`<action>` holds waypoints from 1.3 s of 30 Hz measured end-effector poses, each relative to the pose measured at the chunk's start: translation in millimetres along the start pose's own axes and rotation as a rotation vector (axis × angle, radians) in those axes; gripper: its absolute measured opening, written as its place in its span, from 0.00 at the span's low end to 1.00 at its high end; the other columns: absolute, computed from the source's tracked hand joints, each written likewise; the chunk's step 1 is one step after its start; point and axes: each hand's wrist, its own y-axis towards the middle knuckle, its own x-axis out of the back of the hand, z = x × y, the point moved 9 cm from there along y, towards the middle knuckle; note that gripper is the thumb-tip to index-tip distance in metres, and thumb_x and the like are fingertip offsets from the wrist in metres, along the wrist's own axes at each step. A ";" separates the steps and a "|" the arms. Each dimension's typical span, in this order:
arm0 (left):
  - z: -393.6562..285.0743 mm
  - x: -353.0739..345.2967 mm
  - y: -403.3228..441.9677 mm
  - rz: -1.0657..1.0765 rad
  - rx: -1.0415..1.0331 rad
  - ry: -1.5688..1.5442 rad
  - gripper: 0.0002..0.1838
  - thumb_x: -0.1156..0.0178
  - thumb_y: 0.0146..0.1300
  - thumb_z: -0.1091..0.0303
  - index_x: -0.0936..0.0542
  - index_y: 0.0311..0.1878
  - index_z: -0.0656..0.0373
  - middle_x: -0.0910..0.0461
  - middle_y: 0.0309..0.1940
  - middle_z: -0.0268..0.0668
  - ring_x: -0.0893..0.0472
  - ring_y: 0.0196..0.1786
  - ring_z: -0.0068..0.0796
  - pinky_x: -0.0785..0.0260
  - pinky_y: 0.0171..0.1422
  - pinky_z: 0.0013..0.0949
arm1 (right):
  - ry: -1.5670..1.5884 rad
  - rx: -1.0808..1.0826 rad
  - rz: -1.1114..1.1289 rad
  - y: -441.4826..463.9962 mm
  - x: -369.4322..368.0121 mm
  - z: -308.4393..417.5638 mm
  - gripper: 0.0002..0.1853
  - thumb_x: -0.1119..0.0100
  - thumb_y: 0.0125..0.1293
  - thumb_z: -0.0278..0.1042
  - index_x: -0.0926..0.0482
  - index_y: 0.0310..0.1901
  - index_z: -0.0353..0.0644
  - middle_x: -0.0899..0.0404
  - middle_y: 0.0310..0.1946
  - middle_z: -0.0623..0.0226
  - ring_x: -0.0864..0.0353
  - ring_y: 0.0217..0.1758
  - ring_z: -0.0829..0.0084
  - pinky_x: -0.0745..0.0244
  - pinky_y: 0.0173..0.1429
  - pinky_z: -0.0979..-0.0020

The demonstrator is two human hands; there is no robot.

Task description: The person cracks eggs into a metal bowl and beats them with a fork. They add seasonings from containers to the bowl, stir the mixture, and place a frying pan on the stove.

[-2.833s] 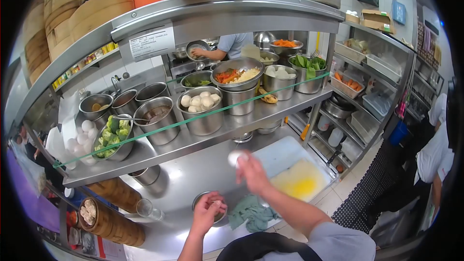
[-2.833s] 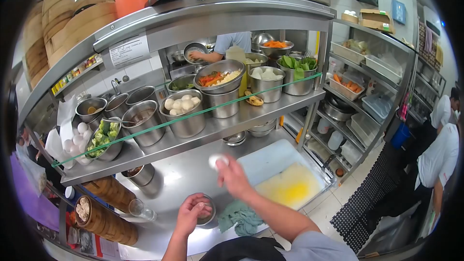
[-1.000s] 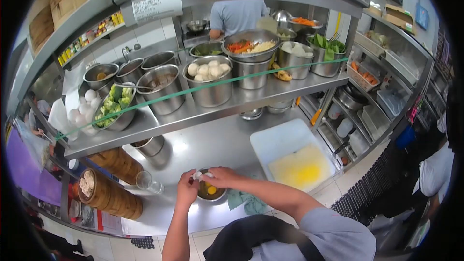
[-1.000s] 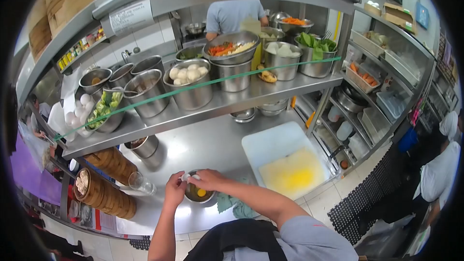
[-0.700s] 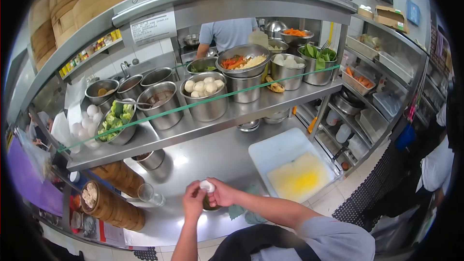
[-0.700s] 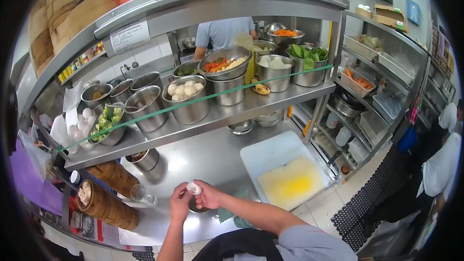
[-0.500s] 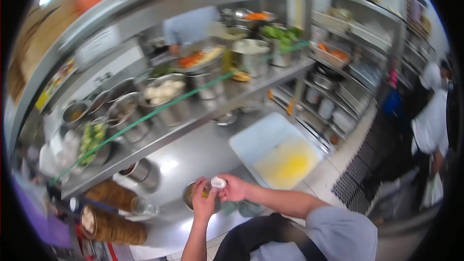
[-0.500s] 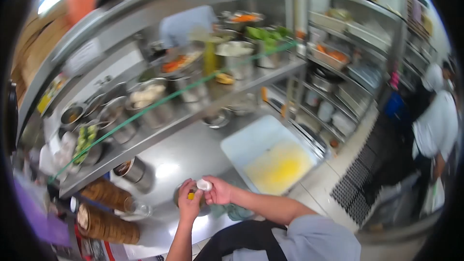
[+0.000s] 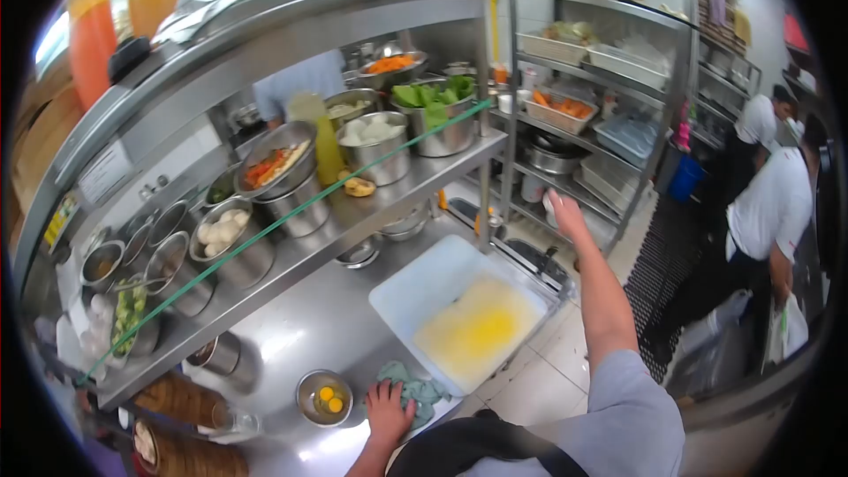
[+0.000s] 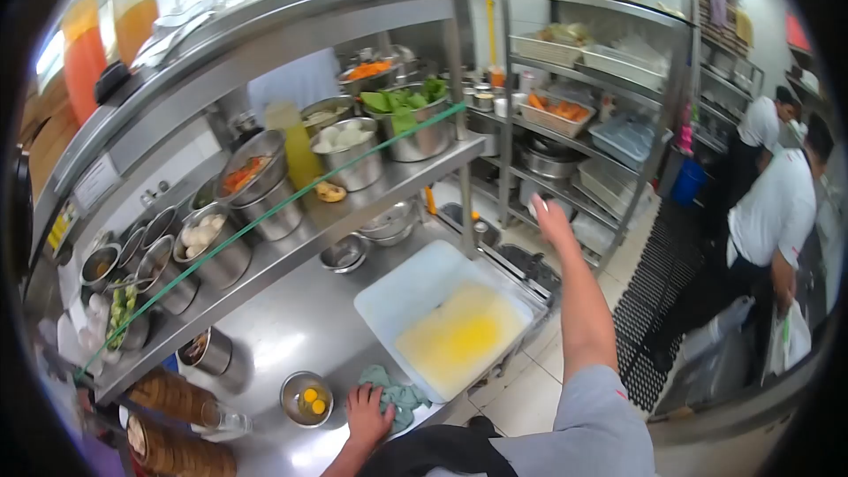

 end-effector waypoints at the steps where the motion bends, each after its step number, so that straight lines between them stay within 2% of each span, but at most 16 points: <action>1: 10.4 -5.7 4.7 -0.021 -0.013 -0.008 0.27 0.34 0.60 0.54 0.21 0.60 0.57 0.27 0.63 0.51 0.33 0.70 0.54 0.38 0.72 0.58 | -0.070 0.142 -0.097 8.4 -2.1 -19.6 0.32 0.52 0.77 0.59 0.23 0.59 0.32 0.18 0.48 0.48 0.19 0.51 0.59 0.23 0.54 0.59; 5: 37.7 0.2 31.4 -0.061 0.131 -0.120 0.22 0.36 0.61 0.58 0.20 0.56 0.60 0.23 0.56 0.49 0.26 0.62 0.50 0.31 0.66 0.50 | 0.120 0.433 -0.202 -53.1 -49.1 16.8 0.27 0.55 0.80 0.51 0.24 0.61 0.32 0.19 0.57 0.48 0.20 0.61 0.57 0.31 0.68 0.62; 7: 75.7 -1.3 22.2 -0.173 0.562 -0.663 0.19 0.39 0.64 0.63 0.21 0.55 0.61 0.21 0.50 0.45 0.20 0.54 0.46 0.26 0.62 0.44 | 0.167 0.482 0.108 -112.0 -112.4 43.0 0.26 0.56 0.81 0.50 0.25 0.63 0.35 0.20 0.58 0.48 0.21 0.62 0.55 0.29 0.67 0.60; 8: 78.1 -0.5 21.3 -0.183 0.564 -0.662 0.19 0.39 0.64 0.63 0.21 0.55 0.61 0.21 0.50 0.45 0.20 0.54 0.46 0.26 0.62 0.44 | 0.192 0.603 0.155 -140.9 -158.4 38.4 0.25 0.57 0.81 0.48 0.25 0.64 0.35 0.18 0.52 0.53 0.20 0.57 0.60 0.26 0.63 0.60; 10: 82.9 -20.0 7.1 -0.286 0.650 -1.580 0.16 0.42 0.68 0.65 0.21 0.56 0.60 0.18 0.48 0.41 0.17 0.50 0.43 0.24 0.58 0.43 | 0.254 0.590 0.713 -256.0 -223.5 83.7 0.26 0.48 0.75 0.45 0.26 0.66 0.35 0.17 0.48 0.55 0.18 0.48 0.63 0.24 0.60 0.60; 11: 71.2 -1.9 8.6 -0.286 0.655 -1.579 0.16 0.42 0.68 0.65 0.21 0.56 0.60 0.18 0.48 0.41 0.17 0.50 0.43 0.24 0.58 0.43 | 0.321 0.633 1.034 -310.5 -263.5 85.0 0.27 0.42 0.70 0.43 0.26 0.65 0.34 0.17 0.48 0.54 0.17 0.45 0.62 0.23 0.58 0.61; 13: 12.2 26.6 21.6 -0.150 0.797 -2.168 0.14 0.42 0.72 0.65 0.22 0.56 0.60 0.17 0.46 0.39 0.15 0.47 0.36 0.22 0.53 0.40 | -0.037 1.159 0.884 -403.7 -281.0 123.7 0.26 0.40 0.64 0.40 0.23 0.61 0.37 0.20 0.51 0.49 0.21 0.52 0.53 0.27 0.63 0.56; 14: 18.6 4.8 23.0 -0.110 0.822 -2.082 0.15 0.42 0.73 0.62 0.22 0.56 0.60 0.16 0.45 0.40 0.14 0.44 0.36 0.21 0.51 0.39 | -0.084 1.330 0.795 -437.8 -283.3 117.2 0.25 0.38 0.62 0.40 0.22 0.59 0.36 0.21 0.51 0.49 0.22 0.54 0.51 0.29 0.66 0.54; 18: 28.3 9.6 8.2 -0.215 0.930 -1.811 0.14 0.40 0.73 0.61 0.19 0.52 0.61 0.15 0.43 0.38 0.15 0.43 0.33 0.22 0.51 0.37 | -0.186 1.248 0.953 -444.5 -291.5 116.7 0.23 0.37 0.62 0.41 0.21 0.56 0.38 0.21 0.50 0.49 0.24 0.58 0.50 0.35 0.70 0.53; 21: 28.8 14.7 7.6 -0.261 0.742 -1.552 0.14 0.40 0.73 0.60 0.17 0.48 0.62 0.14 0.39 0.36 0.16 0.42 0.29 0.24 0.51 0.36 | -0.032 1.126 1.200 -434.5 -291.0 101.9 0.19 0.37 0.65 0.40 0.19 0.54 0.39 0.22 0.48 0.50 0.23 0.55 0.51 0.32 0.68 0.56; 23: 18.7 25.9 6.8 -0.161 0.664 -1.248 0.14 0.39 0.73 0.60 0.16 0.44 0.64 0.14 0.37 0.36 0.17 0.42 0.24 0.25 0.50 0.34 | 0.097 0.783 1.489 -425.6 -299.8 80.3 0.17 0.38 0.69 0.40 0.18 0.53 0.39 0.20 0.45 0.55 0.20 0.50 0.59 0.27 0.63 0.61; 25: 9.7 48.5 10.2 -0.109 0.567 -1.102 0.15 0.39 0.73 0.60 0.19 0.47 0.66 0.14 0.37 0.39 0.16 0.41 0.30 0.25 0.50 0.35 | 0.111 0.610 1.477 -416.7 -290.1 73.9 0.16 0.39 0.70 0.41 0.18 0.53 0.40 0.18 0.44 0.58 0.20 0.48 0.64 0.26 0.60 0.63; 27: 25.0 78.5 8.2 -0.345 0.571 -0.901 0.16 0.38 0.71 0.60 0.21 0.50 0.65 0.15 0.38 0.43 0.16 0.41 0.37 0.25 0.50 0.36 | 0.136 0.447 1.449 -411.5 -286.1 55.2 0.16 0.39 0.72 0.41 0.17 0.53 0.40 0.16 0.44 0.61 0.19 0.47 0.69 0.25 0.58 0.66; 29: 39.8 89.8 25.3 -0.335 0.582 -0.885 0.18 0.36 0.69 0.60 0.24 0.52 0.65 0.17 0.46 0.48 0.18 0.52 0.46 0.28 0.57 0.42 | 0.184 0.425 1.177 -394.4 -279.4 31.1 0.15 0.39 0.72 0.43 0.17 0.51 0.41 0.14 0.42 0.66 0.18 0.41 0.71 0.23 0.50 0.66; 32: 67.3 84.4 72.6 -0.466 0.433 -0.496 0.19 0.37 0.68 0.60 0.24 0.53 0.65 0.22 0.56 0.51 0.25 0.63 0.50 0.34 0.66 0.48 | 0.037 0.150 1.197 -400.8 -248.5 30.2 0.15 0.39 0.72 0.43 0.17 0.51 0.41 0.14 0.44 0.65 0.18 0.44 0.71 0.23 0.51 0.67; 39: 56.5 -14.5 108.6 -0.302 0.272 -0.002 0.20 0.44 0.69 0.65 0.25 0.61 0.63 0.33 0.69 0.53 0.34 0.70 0.62 0.45 0.75 0.63 | 0.081 0.373 1.070 -388.7 -240.1 28.5 0.16 0.39 0.71 0.44 0.17 0.50 0.41 0.14 0.42 0.66 0.17 0.41 0.69 0.22 0.50 0.67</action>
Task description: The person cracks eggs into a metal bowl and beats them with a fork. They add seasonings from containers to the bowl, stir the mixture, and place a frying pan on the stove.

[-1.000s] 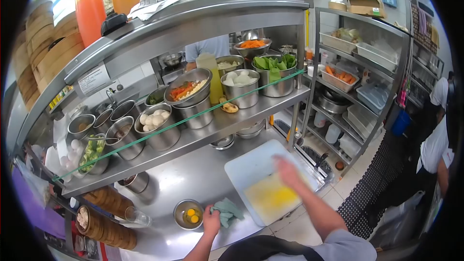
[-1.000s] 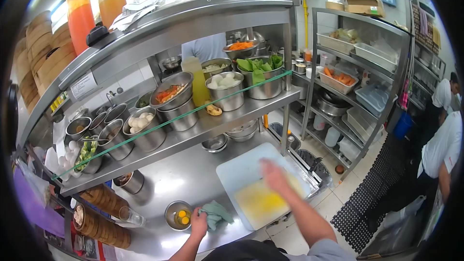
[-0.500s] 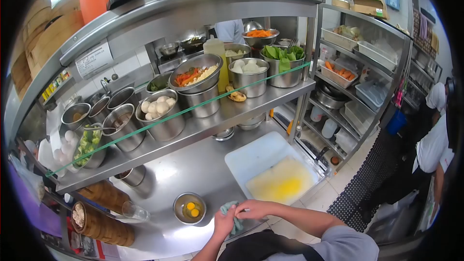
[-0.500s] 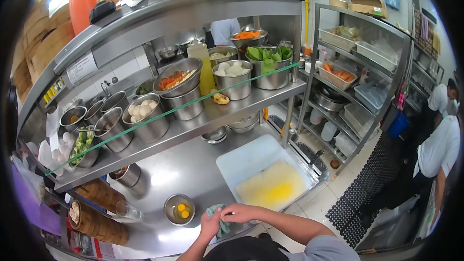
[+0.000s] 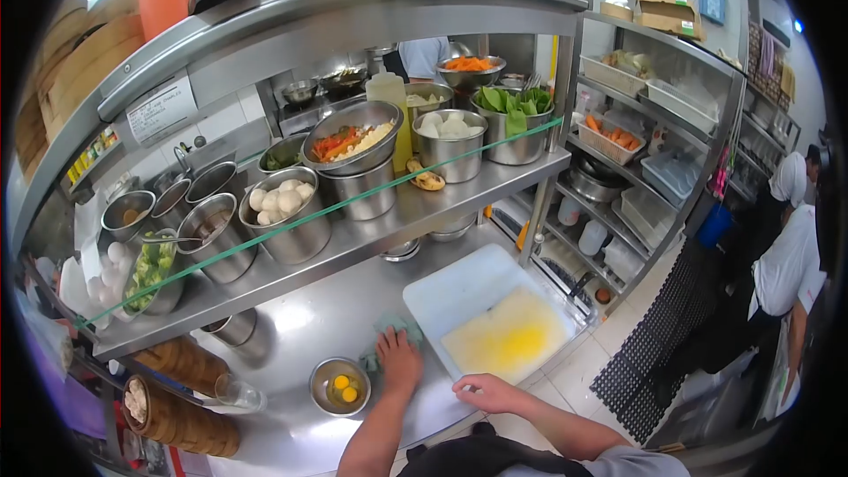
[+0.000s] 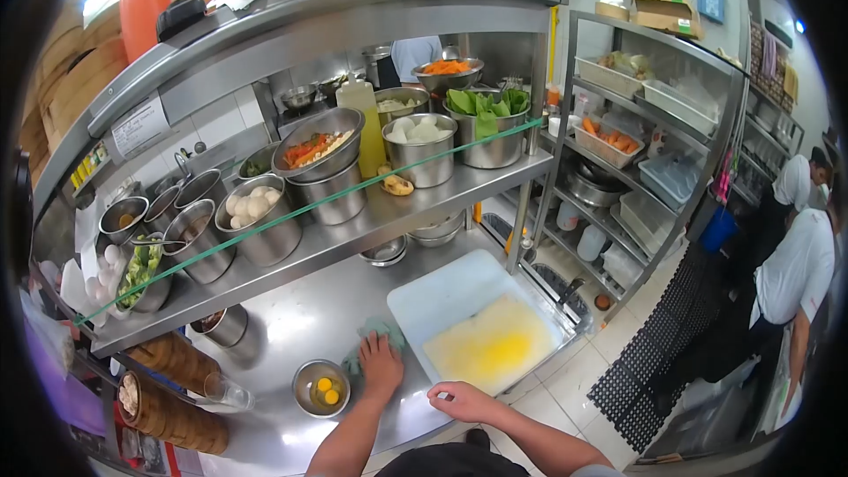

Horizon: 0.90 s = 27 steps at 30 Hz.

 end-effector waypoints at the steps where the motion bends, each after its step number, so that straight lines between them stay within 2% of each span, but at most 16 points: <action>1: -8.8 -1.0 -16.6 0.023 -0.050 -0.011 0.21 0.44 0.68 0.66 0.24 0.62 0.62 0.33 0.69 0.52 0.35 0.71 0.63 0.45 0.75 0.65 | -0.040 -0.027 0.003 3.5 5.2 -1.8 0.17 0.39 0.72 0.45 0.17 0.53 0.42 0.14 0.43 0.64 0.17 0.44 0.69 0.22 0.50 0.66; 3: -32.2 26.5 -60.3 0.139 -0.204 -0.063 0.22 0.43 0.67 0.66 0.25 0.63 0.61 0.32 0.69 0.52 0.35 0.71 0.62 0.45 0.75 0.65 | -0.060 -0.054 0.010 7.4 5.1 -0.1 0.18 0.40 0.72 0.45 0.18 0.55 0.44 0.13 0.45 0.62 0.16 0.46 0.69 0.22 0.51 0.65; 5: -44.1 47.0 -106.1 0.243 -0.344 -0.062 0.25 0.39 0.63 0.64 0.25 0.63 0.61 0.29 0.65 0.51 0.31 0.68 0.59 0.42 0.74 0.61 | -0.249 -0.099 0.077 13.5 0.4 1.9 0.19 0.41 0.70 0.48 0.18 0.55 0.44 0.14 0.45 0.58 0.15 0.49 0.62 0.22 0.53 0.62; 6: -36.4 54.3 -125.9 0.240 -0.342 -0.054 0.25 0.39 0.63 0.64 0.25 0.63 0.61 0.29 0.65 0.51 0.31 0.68 0.59 0.42 0.74 0.61 | -0.246 -0.091 0.079 19.0 -3.6 3.6 0.19 0.41 0.70 0.48 0.18 0.55 0.44 0.14 0.45 0.58 0.15 0.49 0.62 0.22 0.53 0.62; 8: -12.8 55.4 -157.9 0.392 -0.238 -0.292 0.29 0.33 0.59 0.63 0.25 0.63 0.61 0.25 0.61 0.49 0.26 0.63 0.54 0.37 0.71 0.54 | -0.430 -0.059 0.351 27.5 -45.3 -0.3 0.21 0.42 0.67 0.49 0.18 0.55 0.45 0.14 0.48 0.55 0.16 0.51 0.53 0.22 0.55 0.57; 9: -7.7 57.2 -159.5 0.401 -0.232 -0.286 0.29 0.33 0.59 0.63 0.25 0.63 0.61 0.25 0.61 0.49 0.26 0.63 0.54 0.37 0.71 0.54 | -0.455 0.031 0.460 34.4 -71.9 -7.1 0.21 0.44 0.66 0.48 0.18 0.55 0.44 0.15 0.50 0.52 0.17 0.53 0.48 0.23 0.58 0.53; 11: 13.4 79.2 -163.0 0.201 -0.054 -0.408 0.33 0.29 0.54 0.63 0.26 0.64 0.61 0.23 0.58 0.47 0.24 0.59 0.50 0.34 0.67 0.48 | -0.485 0.070 0.575 56.3 -122.1 -24.5 0.22 0.45 0.66 0.47 0.19 0.56 0.44 0.15 0.50 0.51 0.17 0.54 0.49 0.23 0.59 0.53; 12: 16.5 81.8 -169.8 0.234 -0.038 -0.409 0.33 0.29 0.54 0.63 0.26 0.64 0.61 0.23 0.58 0.47 0.24 0.59 0.50 0.34 0.67 0.48 | -0.526 0.115 0.677 51.0 -152.6 -28.9 0.22 0.45 0.66 0.46 0.19 0.56 0.43 0.16 0.51 0.50 0.17 0.54 0.49 0.23 0.60 0.54; 14: 16.6 83.8 -167.7 0.318 -0.180 -0.230 0.33 0.28 0.53 0.64 0.26 0.63 0.60 0.23 0.58 0.46 0.24 0.57 0.49 0.33 0.64 0.48 | -0.551 0.105 0.747 50.1 -155.8 5.6 0.22 0.44 0.66 0.45 0.19 0.56 0.43 0.15 0.51 0.50 0.17 0.54 0.49 0.23 0.60 0.54; 16: 28.1 94.7 -176.3 0.334 -0.205 -0.226 0.31 0.28 0.52 0.65 0.25 0.61 0.60 0.24 0.58 0.47 0.24 0.57 0.50 0.33 0.63 0.48 | -0.592 0.095 0.802 57.6 -152.2 14.7 0.22 0.44 0.65 0.44 0.18 0.56 0.42 0.15 0.50 0.51 0.16 0.53 0.49 0.23 0.60 0.54; 17: 35.3 101.5 -182.0 0.337 -0.225 -0.192 0.31 0.27 0.51 0.65 0.25 0.59 0.60 0.24 0.58 0.47 0.24 0.57 0.50 0.33 0.63 0.48 | -0.474 0.156 0.812 66.2 -152.0 13.5 0.22 0.44 0.66 0.44 0.18 0.57 0.41 0.15 0.51 0.51 0.17 0.54 0.49 0.23 0.60 0.55; 20: 74.4 127.2 -200.7 0.298 -0.219 -0.151 0.30 0.27 0.48 0.67 0.23 0.57 0.59 0.23 0.55 0.47 0.24 0.56 0.51 0.33 0.62 0.50 | -0.352 0.208 0.716 77.2 -111.0 28.4 0.21 0.45 0.68 0.43 0.19 0.58 0.42 0.16 0.53 0.52 0.18 0.57 0.51 0.24 0.61 0.56; 22: 117.3 145.5 -210.5 0.184 -0.184 -0.157 0.27 0.31 0.47 0.70 0.23 0.54 0.59 0.23 0.53 0.47 0.25 0.55 0.53 0.34 0.62 0.52 | -0.534 0.085 0.388 88.3 -52.9 21.4 0.21 0.46 0.69 0.42 0.19 0.58 0.43 0.17 0.55 0.52 0.19 0.59 0.53 0.25 0.63 0.57; 24: 166.0 167.0 -208.4 0.040 0.000 -0.049 0.23 0.35 0.50 0.68 0.23 0.53 0.61 0.24 0.53 0.50 0.26 0.54 0.55 0.35 0.61 0.54 | -0.552 0.044 0.338 80.7 -16.3 19.7 0.21 0.46 0.70 0.44 0.20 0.59 0.44 0.17 0.55 0.54 0.18 0.58 0.53 0.25 0.64 0.56; 26: 204.5 191.3 -200.3 -0.150 0.240 0.167 0.26 0.45 0.65 0.52 0.22 0.58 0.63 0.18 0.49 0.54 0.21 0.53 0.56 0.30 0.59 0.54 | -0.577 0.022 0.285 69.7 16.6 11.1 0.21 0.47 0.71 0.45 0.20 0.60 0.45 0.17 0.56 0.56 0.18 0.58 0.54 0.26 0.65 0.56; 27: 217.0 196.1 -199.4 -0.208 0.334 0.213 0.23 0.40 0.62 0.61 0.22 0.58 0.63 0.20 0.52 0.56 0.24 0.57 0.59 0.35 0.64 0.55 | -0.560 0.030 0.234 64.0 32.2 3.0 0.21 0.47 0.72 0.45 0.20 0.60 0.45 0.17 0.56 0.56 0.18 0.58 0.54 0.26 0.65 0.56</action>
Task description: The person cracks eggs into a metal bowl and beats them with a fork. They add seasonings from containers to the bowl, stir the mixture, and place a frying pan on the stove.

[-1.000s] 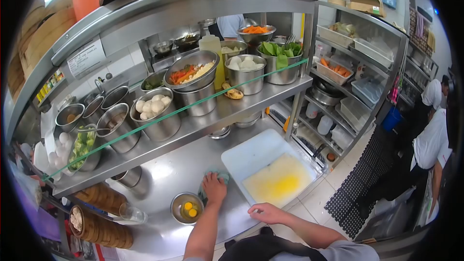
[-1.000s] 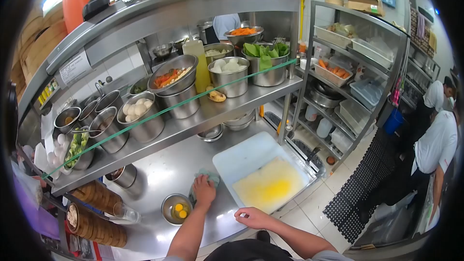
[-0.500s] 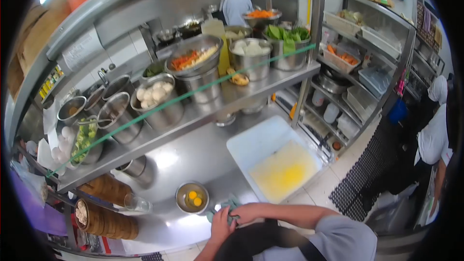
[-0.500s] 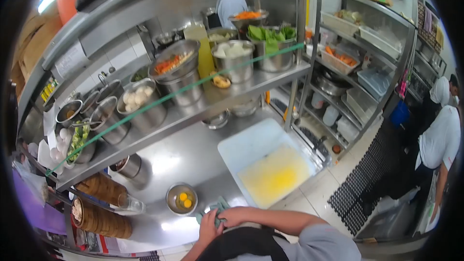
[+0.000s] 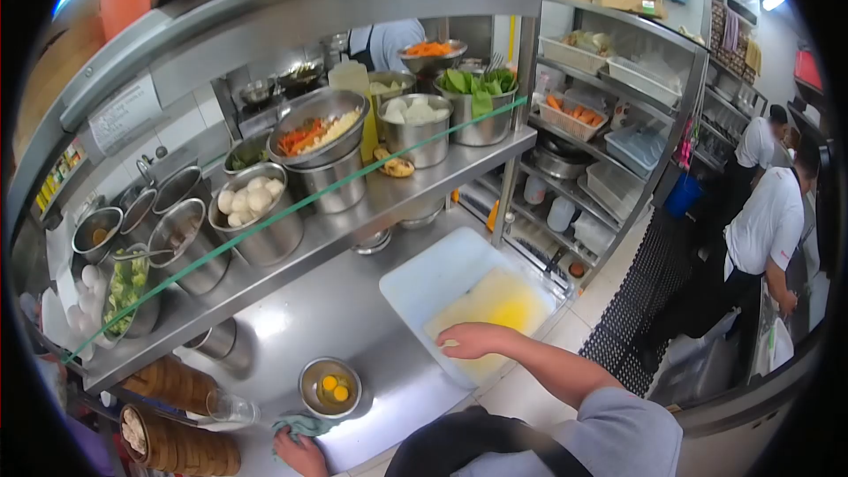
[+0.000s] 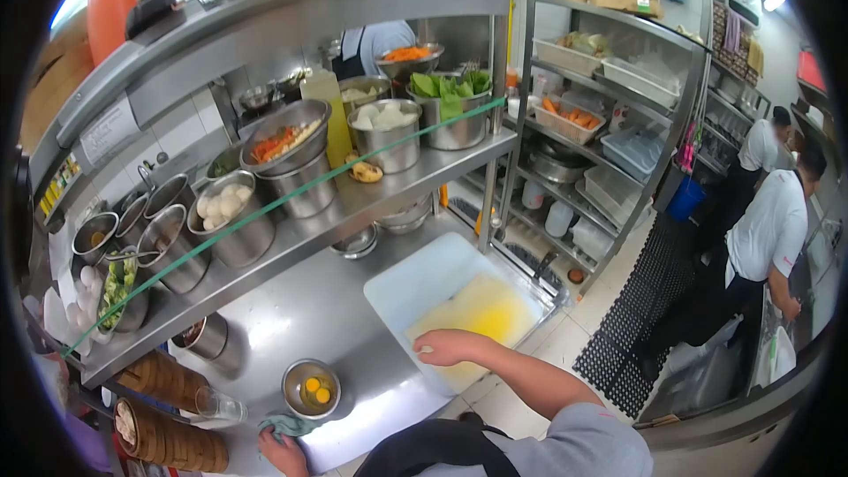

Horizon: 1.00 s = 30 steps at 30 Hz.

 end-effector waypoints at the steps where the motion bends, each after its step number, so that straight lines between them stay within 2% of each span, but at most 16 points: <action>1: -2.7 -5.3 4.9 -0.019 -0.003 -0.012 0.23 0.40 0.62 0.61 0.22 0.58 0.63 0.20 0.52 0.56 0.24 0.57 0.59 0.35 0.64 0.55 | 0.017 0.001 -0.050 -6.8 11.9 -6.0 0.21 0.47 0.72 0.46 0.20 0.59 0.44 0.17 0.56 0.56 0.19 0.59 0.53 0.26 0.66 0.56; 3: 12.2 -30.2 10.6 0.032 0.290 0.047 0.23 0.38 0.61 0.61 0.22 0.58 0.64 0.20 0.53 0.55 0.24 0.57 0.59 0.35 0.63 0.57 | -0.007 0.011 -0.137 -22.1 47.9 -6.2 0.20 0.46 0.72 0.45 0.19 0.57 0.43 0.16 0.54 0.56 0.18 0.57 0.54 0.25 0.64 0.58; 5: 2.7 -48.1 13.0 0.064 0.242 -0.030 0.24 0.38 0.62 0.60 0.22 0.58 0.64 0.21 0.55 0.56 0.25 0.59 0.59 0.35 0.65 0.56 | -0.023 0.012 -0.229 -34.3 95.6 18.7 0.19 0.44 0.72 0.44 0.18 0.55 0.41 0.16 0.52 0.56 0.17 0.55 0.55 0.24 0.62 0.60; 7: -25.8 -52.8 11.3 0.137 0.122 -0.070 0.26 0.38 0.62 0.59 0.22 0.59 0.65 0.21 0.56 0.57 0.25 0.60 0.59 0.35 0.67 0.56 | 0.227 -0.056 -0.546 -57.3 175.1 38.5 0.14 0.41 0.72 0.40 0.16 0.48 0.38 0.14 0.44 0.60 0.15 0.48 0.65 0.22 0.55 0.67; 9: -29.5 -51.4 8.4 0.102 0.098 -0.061 0.26 0.38 0.62 0.57 0.22 0.59 0.66 0.22 0.56 0.58 0.25 0.60 0.60 0.35 0.68 0.56 | 0.243 0.102 -0.941 -94.6 253.5 62.9 0.11 0.40 0.71 0.36 0.17 0.42 0.35 0.14 0.37 0.66 0.18 0.42 0.77 0.23 0.49 0.73; 10: -28.9 -50.0 8.1 0.073 0.080 -0.082 0.26 0.38 0.62 0.57 0.21 0.58 0.66 0.21 0.55 0.58 0.25 0.59 0.60 0.35 0.67 0.56 | 0.251 0.210 -1.188 -119.5 296.5 81.0 0.08 0.39 0.69 0.32 0.18 0.38 0.35 0.19 0.30 0.71 0.24 0.33 0.82 0.27 0.39 0.74; 11: -29.4 -47.3 8.5 0.043 0.066 -0.103 0.26 0.38 0.62 0.56 0.21 0.57 0.67 0.21 0.55 0.58 0.24 0.59 0.61 0.34 0.67 0.57 | 0.259 0.179 -1.320 -137.1 334.2 83.5 0.09 0.40 0.69 0.32 0.19 0.35 0.34 0.20 0.27 0.72 0.25 0.33 0.83 0.27 0.39 0.74; 12: -36.6 -38.3 11.8 0.053 0.059 -0.117 0.26 0.38 0.63 0.55 0.20 0.56 0.67 0.21 0.54 0.58 0.24 0.57 0.61 0.33 0.66 0.57 | 0.163 0.170 -1.448 -150.6 373.9 90.2 0.10 0.40 0.69 0.33 0.19 0.35 0.33 0.19 0.26 0.69 0.23 0.31 0.79 0.26 0.39 0.72; 14: -43.2 -35.0 13.9 0.074 0.071 -0.129 0.25 0.39 0.63 0.55 0.20 0.55 0.67 0.20 0.53 0.58 0.23 0.56 0.62 0.33 0.65 0.58 | -0.206 0.237 -1.600 -151.4 448.9 100.5 0.12 0.41 0.67 0.34 0.19 0.37 0.31 0.15 0.32 0.52 0.16 0.33 0.57 0.23 0.41 0.60; 16: -37.9 -40.1 10.2 0.076 0.103 -0.124 0.25 0.39 0.63 0.55 0.20 0.55 0.67 0.20 0.53 0.58 0.23 0.56 0.61 0.33 0.65 0.57 | -0.511 -0.012 -1.430 -110.8 494.1 107.9 0.09 0.44 0.67 0.31 0.18 0.39 0.34 0.14 0.39 0.48 0.13 0.42 0.49 0.20 0.47 0.56; 17: -40.0 -37.4 9.5 0.032 0.071 -0.121 0.25 0.39 0.63 0.56 0.20 0.55 0.67 0.21 0.54 0.58 0.24 0.56 0.61 0.33 0.65 0.57 | -0.507 0.011 -1.427 -99.2 518.5 107.4 0.09 0.44 0.67 0.31 0.18 0.39 0.34 0.14 0.39 0.48 0.13 0.42 0.49 0.20 0.47 0.56; 19: -36.1 -32.1 7.3 -0.027 0.067 -0.100 0.25 0.39 0.63 0.56 0.20 0.55 0.67 0.21 0.54 0.58 0.24 0.57 0.61 0.34 0.66 0.57 | -0.786 -0.285 -1.057 -35.3 552.3 74.9 0.12 0.48 0.66 0.32 0.16 0.44 0.40 0.14 0.45 0.49 0.13 0.49 0.48 0.18 0.53 0.54; 23: -30.6 -42.8 6.2 -0.057 0.055 -0.112 0.25 0.37 0.62 0.58 0.20 0.57 0.66 0.21 0.55 0.58 0.24 0.57 0.59 0.33 0.66 0.55 | -0.805 -0.397 -1.121 -7.1 580.9 50.2 0.15 0.46 0.64 0.31 0.18 0.50 0.38 0.15 0.49 0.50 0.15 0.54 0.48 0.19 0.57 0.53; 26: -24.0 -50.1 9.4 0.011 0.086 -0.160 0.24 0.37 0.61 0.59 0.19 0.56 0.65 0.21 0.55 0.56 0.24 0.58 0.59 0.34 0.66 0.56 | -0.707 -0.475 -1.097 -1.5 585.8 41.9 0.17 0.46 0.64 0.32 0.19 0.52 0.36 0.17 0.55 0.47 0.17 0.59 0.47 0.20 0.61 0.54; 28: -31.3 -36.9 10.7 -0.048 0.048 -0.148 0.23 0.37 0.61 0.60 0.19 0.56 0.65 0.20 0.54 0.56 0.23 0.57 0.59 0.33 0.65 0.56 | -0.562 -0.527 -1.136 1.8 604.9 17.8 0.18 0.46 0.65 0.34 0.19 0.53 0.36 0.20 0.59 0.44 0.20 0.63 0.46 0.22 0.64 0.55; 30: -42.4 -22.6 10.9 -0.130 -0.007 -0.111 0.22 0.35 0.61 0.58 0.18 0.53 0.65 0.19 0.50 0.55 0.21 0.54 0.57 0.30 0.61 0.55 | -0.744 -0.509 -1.075 3.2 598.0 28.7 0.20 0.45 0.64 0.33 0.19 0.56 0.36 0.21 0.61 0.43 0.21 0.65 0.46 0.23 0.66 0.55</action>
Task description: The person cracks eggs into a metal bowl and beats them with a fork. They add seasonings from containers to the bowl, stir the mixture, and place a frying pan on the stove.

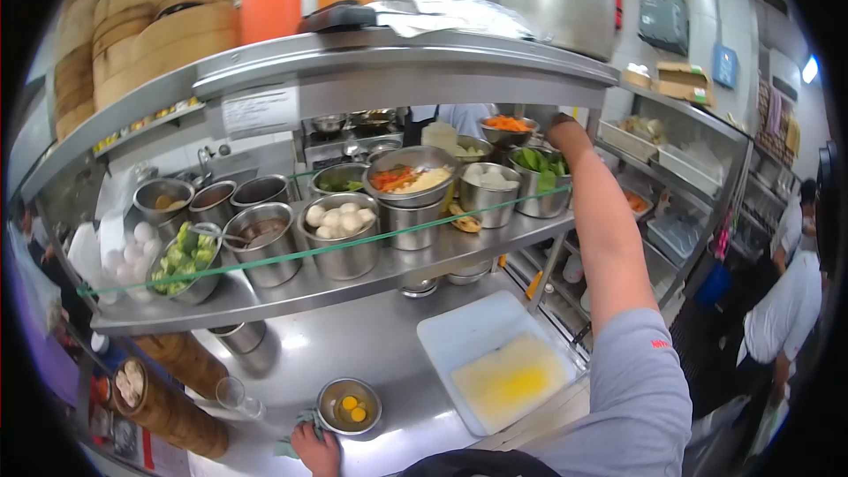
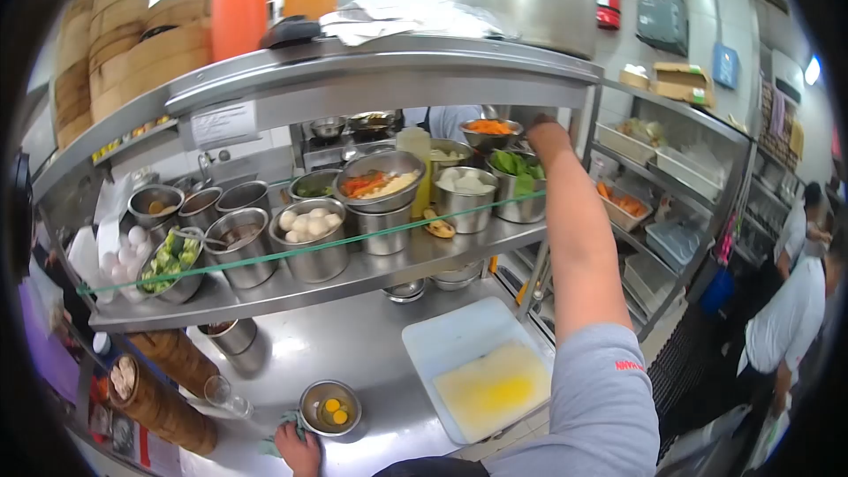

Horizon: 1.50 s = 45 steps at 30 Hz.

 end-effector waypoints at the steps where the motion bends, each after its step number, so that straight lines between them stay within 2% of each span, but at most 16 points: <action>1: 2.8 -1.6 -0.4 -0.008 0.028 -0.002 0.22 0.35 0.61 0.58 0.18 0.53 0.65 0.19 0.50 0.55 0.21 0.54 0.57 0.30 0.61 0.55 | -0.058 0.011 0.050 -6.2 2.3 3.3 0.20 0.45 0.65 0.33 0.19 0.56 0.35 0.21 0.61 0.43 0.22 0.66 0.47 0.23 0.66 0.55; 5: 7.0 -2.5 1.2 -0.010 0.099 -0.053 0.21 0.36 0.51 0.67 0.22 0.49 0.64 0.23 0.51 0.52 0.26 0.53 0.57 0.35 0.61 0.55 | -0.022 -0.063 0.058 -2.0 7.3 -2.5 0.19 0.49 0.66 0.29 0.21 0.58 0.35 0.20 0.60 0.44 0.20 0.64 0.47 0.22 0.65 0.54; 7: 7.0 -0.8 3.5 0.006 0.100 -0.068 0.21 0.36 0.52 0.67 0.21 0.49 0.64 0.23 0.51 0.52 0.26 0.54 0.57 0.35 0.63 0.55 | 0.044 -0.022 -0.154 20.0 -2.7 -26.5 0.16 0.51 0.68 0.31 0.22 0.54 0.34 0.16 0.51 0.43 0.11 0.43 0.47 0.14 0.43 0.51; 9: 8.2 -1.0 6.2 0.018 0.100 -0.058 0.21 0.36 0.52 0.67 0.21 0.50 0.63 0.23 0.52 0.51 0.26 0.55 0.56 0.35 0.64 0.54 | 0.167 0.038 -0.082 36.7 -5.1 -27.2 0.13 0.53 0.73 0.35 0.23 0.47 0.35 0.15 0.43 0.44 0.12 0.28 0.55 0.17 0.30 0.53; 10: 9.0 -1.0 5.7 0.033 0.111 -0.051 0.21 0.35 0.52 0.67 0.21 0.50 0.63 0.23 0.52 0.51 0.26 0.55 0.55 0.35 0.64 0.54 | 0.294 0.092 -0.010 7.9 18.2 -5.4 0.11 0.52 0.75 0.35 0.23 0.45 0.36 0.16 0.42 0.43 0.14 0.28 0.51 0.18 0.32 0.51; 11: 10.8 -1.0 3.1 0.061 0.140 -0.049 0.21 0.35 0.52 0.67 0.21 0.50 0.63 0.23 0.52 0.51 0.26 0.55 0.55 0.35 0.64 0.54 | 0.104 0.642 -0.538 -18.1 49.2 17.4 0.09 0.48 0.74 0.34 0.24 0.46 0.38 0.18 0.41 0.41 0.17 0.29 0.44 0.21 0.35 0.49; 17: 11.3 0.1 6.7 0.055 0.146 -0.063 0.20 0.33 0.52 0.67 0.21 0.49 0.62 0.23 0.51 0.48 0.25 0.55 0.53 0.36 0.64 0.53 | 0.047 0.367 -0.373 -148.2 112.6 55.1 0.05 0.46 0.73 0.30 0.25 0.41 0.37 0.17 0.37 0.48 0.18 0.42 0.45 0.25 0.41 0.51; 19: 13.2 -0.9 6.0 0.065 0.143 -0.077 0.20 0.33 0.53 0.66 0.21 0.50 0.61 0.23 0.52 0.48 0.25 0.55 0.53 0.35 0.63 0.52 | 0.101 0.579 -0.567 -206.3 143.4 61.3 0.02 0.43 0.71 0.25 0.25 0.41 0.37 0.19 0.36 0.49 0.18 0.39 0.47 0.24 0.40 0.56; 23: 26.7 -5.7 8.7 0.118 0.193 -0.213 0.21 0.32 0.58 0.62 0.21 0.52 0.63 0.23 0.53 0.48 0.26 0.57 0.54 0.35 0.65 0.51 | 0.283 0.446 -0.783 -320.8 197.1 44.7 0.02 0.43 0.73 0.22 0.25 0.41 0.35 0.21 0.32 0.57 0.20 0.32 0.65 0.24 0.41 0.67; 27: 27.0 25.7 42.1 0.230 0.410 -0.371 0.22 0.32 0.60 0.62 0.21 0.54 0.65 0.23 0.54 0.49 0.27 0.60 0.55 0.35 0.68 0.49 | 0.915 0.203 -0.286 -380.6 182.0 38.7 0.05 0.42 0.71 0.22 0.23 0.35 0.37 0.19 0.33 0.62 0.19 0.33 0.73 0.24 0.42 0.72; 31: -96.0 93.5 104.4 0.263 0.023 -0.593 0.19 0.31 0.61 0.68 0.21 0.54 0.61 0.20 0.50 0.43 0.20 0.52 0.43 0.28 0.60 0.41 | 0.768 0.523 0.314 -426.1 117.7 146.3 0.04 0.34 0.63 0.25 0.19 0.38 0.39 0.17 0.32 0.59 0.16 0.33 0.61 0.21 0.42 0.66; 34: -204.4 91.2 95.7 0.725 -0.152 -0.859 0.19 0.32 0.66 0.58 0.19 0.56 0.56 0.20 0.49 0.43 0.18 0.48 0.40 0.24 0.53 0.40 | 0.859 0.764 0.765 -468.3 49.9 231.5 0.04 0.38 0.68 0.28 0.22 0.42 0.40 0.17 0.34 0.59 0.16 0.36 0.57 0.22 0.42 0.63; 39: -233.9 56.1 72.6 0.755 -0.311 -0.855 0.16 0.38 0.72 0.55 0.17 0.52 0.57 0.19 0.36 0.40 0.17 0.38 0.36 0.24 0.45 0.39 | 1.197 0.686 0.979 -503.1 12.5 287.9 0.09 0.39 0.72 0.35 0.23 0.45 0.39 0.19 0.34 0.62 0.19 0.35 0.68 0.24 0.43 0.66; 40: -222.1 46.1 70.6 0.821 -0.113 -0.876 0.14 0.40 0.74 0.58 0.18 0.52 0.59 0.19 0.33 0.38 0.19 0.35 0.30 0.26 0.42 0.36 | 1.201 0.691 0.976 -510.9 4.6 294.7 0.09 0.39 0.72 0.35 0.23 0.45 0.39 0.19 0.34 0.62 0.19 0.35 0.68 0.24 0.43 0.66; 42: -204.0 38.1 68.8 0.838 0.252 -1.026 0.12 0.43 0.77 0.63 0.20 0.48 0.64 0.20 0.30 0.35 0.21 0.31 0.23 0.28 0.37 0.31 | 1.425 0.285 0.941 -514.6 -28.4 287.0 0.14 0.39 0.74 0.39 0.24 0.49 0.36 0.19 0.36 0.64 0.20 0.37 0.73 0.25 0.46 0.68; 45: -163.1 14.8 64.8 0.683 0.600 -1.474 0.12 0.44 0.77 0.65 0.21 0.48 0.65 0.20 0.30 0.35 0.19 0.32 0.26 0.26 0.37 0.31 | 1.371 0.255 1.210 -579.0 -83.4 281.2 0.18 0.40 0.75 0.42 0.24 0.51 0.33 0.21 0.36 0.65 0.20 0.36 0.74 0.25 0.46 0.70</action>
